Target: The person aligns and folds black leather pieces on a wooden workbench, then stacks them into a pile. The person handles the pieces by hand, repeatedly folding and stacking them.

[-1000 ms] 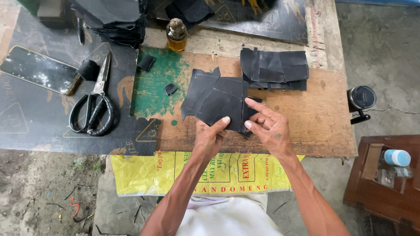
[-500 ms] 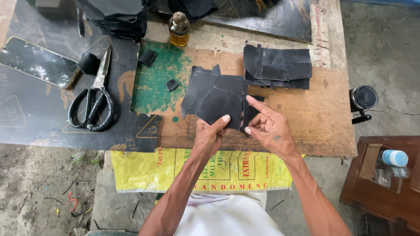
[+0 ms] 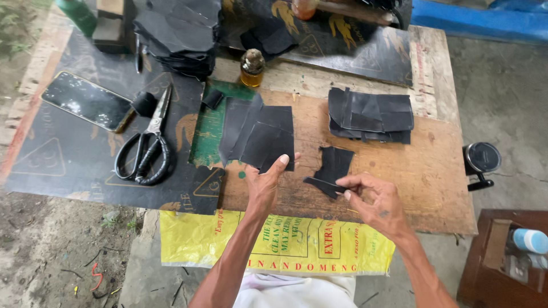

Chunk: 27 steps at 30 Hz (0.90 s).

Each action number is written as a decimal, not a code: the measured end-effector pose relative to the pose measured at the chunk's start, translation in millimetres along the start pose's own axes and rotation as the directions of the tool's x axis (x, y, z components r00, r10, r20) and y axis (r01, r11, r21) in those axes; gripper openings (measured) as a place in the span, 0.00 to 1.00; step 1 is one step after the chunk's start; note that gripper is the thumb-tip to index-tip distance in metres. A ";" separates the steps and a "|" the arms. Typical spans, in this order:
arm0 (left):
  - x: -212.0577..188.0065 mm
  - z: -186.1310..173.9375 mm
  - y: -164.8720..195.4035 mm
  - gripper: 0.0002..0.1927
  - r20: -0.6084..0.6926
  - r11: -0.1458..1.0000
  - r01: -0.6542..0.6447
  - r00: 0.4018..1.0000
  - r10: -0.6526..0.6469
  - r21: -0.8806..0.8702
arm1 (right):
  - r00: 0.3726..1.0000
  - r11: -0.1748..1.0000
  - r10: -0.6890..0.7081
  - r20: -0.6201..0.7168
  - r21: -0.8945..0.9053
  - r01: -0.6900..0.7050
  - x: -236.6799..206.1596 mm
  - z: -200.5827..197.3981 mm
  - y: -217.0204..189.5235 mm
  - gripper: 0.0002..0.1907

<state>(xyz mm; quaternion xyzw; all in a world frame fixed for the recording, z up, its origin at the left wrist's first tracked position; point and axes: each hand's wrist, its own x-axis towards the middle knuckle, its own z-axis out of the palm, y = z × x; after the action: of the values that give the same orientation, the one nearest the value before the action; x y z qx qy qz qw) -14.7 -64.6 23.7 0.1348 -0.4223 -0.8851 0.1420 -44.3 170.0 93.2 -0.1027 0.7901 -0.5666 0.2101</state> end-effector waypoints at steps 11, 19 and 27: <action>-27.3 22.4 -3.2 0.12 0.180 0.933 0.329 0.936 -0.302 -0.145 | 0.982 0.981 -0.189 0.019 0.057 0.187 14.3 4.6 3.2 0.09; -27.4 35.2 -8.8 0.13 0.092 0.991 0.055 0.994 -0.067 0.124 | 0.988 0.967 -0.154 -0.004 0.203 0.151 20.5 8.3 5.0 0.36; -26.5 30.6 -30.5 0.15 -0.036 0.934 0.070 0.997 -0.061 0.351 | 0.998 0.993 -0.045 -0.038 0.109 0.049 26.2 22.4 25.1 0.30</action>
<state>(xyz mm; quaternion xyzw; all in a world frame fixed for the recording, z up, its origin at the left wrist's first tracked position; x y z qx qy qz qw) -5.5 -14.8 21.4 0.1829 -0.5673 -0.7977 0.0915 -55.6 149.0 57.9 -0.0995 0.7587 -0.6157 0.1879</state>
